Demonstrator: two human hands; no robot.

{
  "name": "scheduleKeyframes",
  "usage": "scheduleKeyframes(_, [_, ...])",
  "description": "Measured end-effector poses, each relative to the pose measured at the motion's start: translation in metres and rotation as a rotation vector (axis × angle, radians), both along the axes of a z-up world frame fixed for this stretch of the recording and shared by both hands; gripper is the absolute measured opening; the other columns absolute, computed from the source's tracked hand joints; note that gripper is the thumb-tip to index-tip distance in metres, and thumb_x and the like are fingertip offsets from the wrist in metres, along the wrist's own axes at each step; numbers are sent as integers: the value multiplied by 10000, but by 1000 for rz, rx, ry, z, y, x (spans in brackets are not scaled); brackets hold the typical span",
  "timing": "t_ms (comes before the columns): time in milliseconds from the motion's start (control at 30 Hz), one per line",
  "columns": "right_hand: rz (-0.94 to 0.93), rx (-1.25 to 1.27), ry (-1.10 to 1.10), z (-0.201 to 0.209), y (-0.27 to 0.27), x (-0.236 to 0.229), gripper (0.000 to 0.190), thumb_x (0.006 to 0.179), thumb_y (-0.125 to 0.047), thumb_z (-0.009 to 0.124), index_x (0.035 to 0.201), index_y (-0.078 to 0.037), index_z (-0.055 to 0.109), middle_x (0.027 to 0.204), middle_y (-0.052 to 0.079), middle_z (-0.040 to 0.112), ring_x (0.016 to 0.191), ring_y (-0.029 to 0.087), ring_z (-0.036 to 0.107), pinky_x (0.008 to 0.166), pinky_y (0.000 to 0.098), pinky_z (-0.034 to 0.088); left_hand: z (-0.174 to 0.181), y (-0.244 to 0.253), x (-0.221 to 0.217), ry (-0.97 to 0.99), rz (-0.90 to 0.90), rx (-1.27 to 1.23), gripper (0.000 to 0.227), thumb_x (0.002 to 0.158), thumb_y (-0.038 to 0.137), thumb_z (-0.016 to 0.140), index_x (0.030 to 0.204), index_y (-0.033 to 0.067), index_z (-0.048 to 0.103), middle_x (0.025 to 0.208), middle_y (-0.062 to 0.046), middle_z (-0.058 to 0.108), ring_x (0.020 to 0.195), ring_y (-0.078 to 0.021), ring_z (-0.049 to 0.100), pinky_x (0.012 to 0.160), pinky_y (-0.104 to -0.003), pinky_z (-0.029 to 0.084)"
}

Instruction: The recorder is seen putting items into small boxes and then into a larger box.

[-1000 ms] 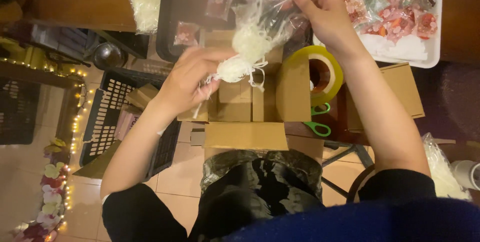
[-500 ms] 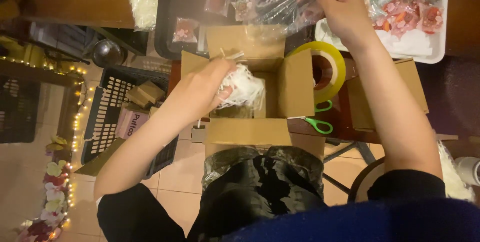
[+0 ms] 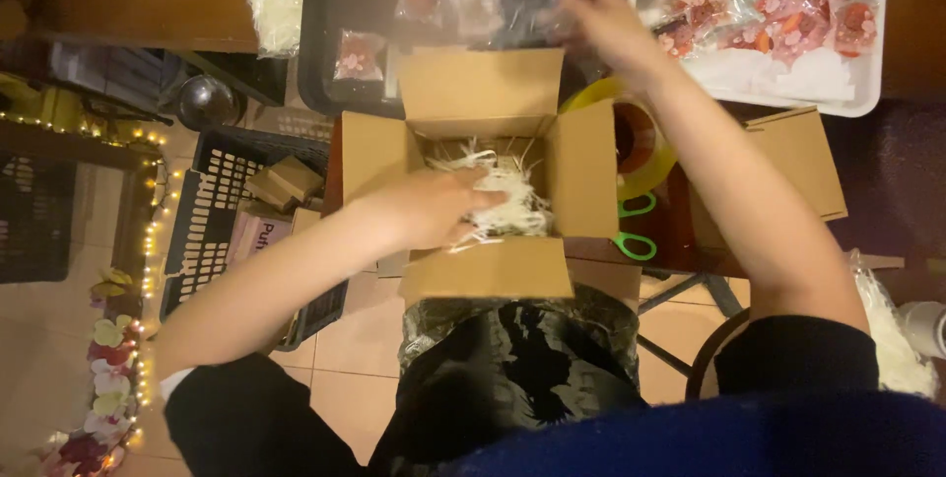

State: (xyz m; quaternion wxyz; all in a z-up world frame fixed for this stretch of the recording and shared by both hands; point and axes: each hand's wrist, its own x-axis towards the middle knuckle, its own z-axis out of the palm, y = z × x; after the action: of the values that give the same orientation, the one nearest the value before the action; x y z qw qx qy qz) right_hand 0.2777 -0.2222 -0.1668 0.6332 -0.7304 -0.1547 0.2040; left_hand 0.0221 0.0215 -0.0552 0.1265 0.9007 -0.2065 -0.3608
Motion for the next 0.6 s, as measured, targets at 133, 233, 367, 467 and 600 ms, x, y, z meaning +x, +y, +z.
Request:
scheduleKeyframes(133, [7, -667, -230, 22, 24, -11, 505, 1005, -541, 628, 1150, -61, 690, 1054, 158, 725, 951, 321, 698, 828, 461, 555, -48, -12, 5, -254, -154, -164, 812, 789, 199, 737, 1535, 335, 447, 1619, -233, 333, 1293, -480, 514, 970, -539, 471])
scheduleKeyframes(233, [50, -1227, -359, 40, 26, -10, 772, 968, -742, 529, 1109, -12, 738, 1124, 248, 732, 1030, 421, 689, 888, 525, 539, -48, -14, 10, -130, -252, 159, 754, 904, 325, 717, 1566, 262, 362, 1269, -271, 585, 1034, -399, 666, 860, -485, 548])
scheduleKeyframes(367, [272, -1406, -379, 69, 16, -8, 887, 935, -853, 436, 1102, -48, 771, 1176, 247, 695, 1077, 447, 650, 901, 555, 507, -67, -5, 24, -497, -48, 209, 377, 974, 150, 690, 1326, 70, 581, 1012, -153, 726, 903, -307, 742, 749, -433, 589])
scheduleKeyframes(467, [290, -1308, -552, 135, 23, -54, 691, 965, -701, 523, 1065, -67, 779, 1122, 202, 722, 1039, 410, 679, 882, 526, 522, -47, -5, 24, -710, 55, 229, 350, 861, 209, 762, 1152, 69, 627, 963, -133, 709, 871, -294, 734, 705, -419, 584])
scheduleKeyframes(600, [202, -407, -1122, 160, 51, -123, 97, 989, -150, 746, 957, -70, 700, 917, 79, 696, 877, 279, 680, 739, 435, 549, -37, -10, 17, -598, 213, 156, 689, 677, 292, 862, 1212, -11, 549, 964, -183, 675, 846, -324, 722, 648, -397, 595])
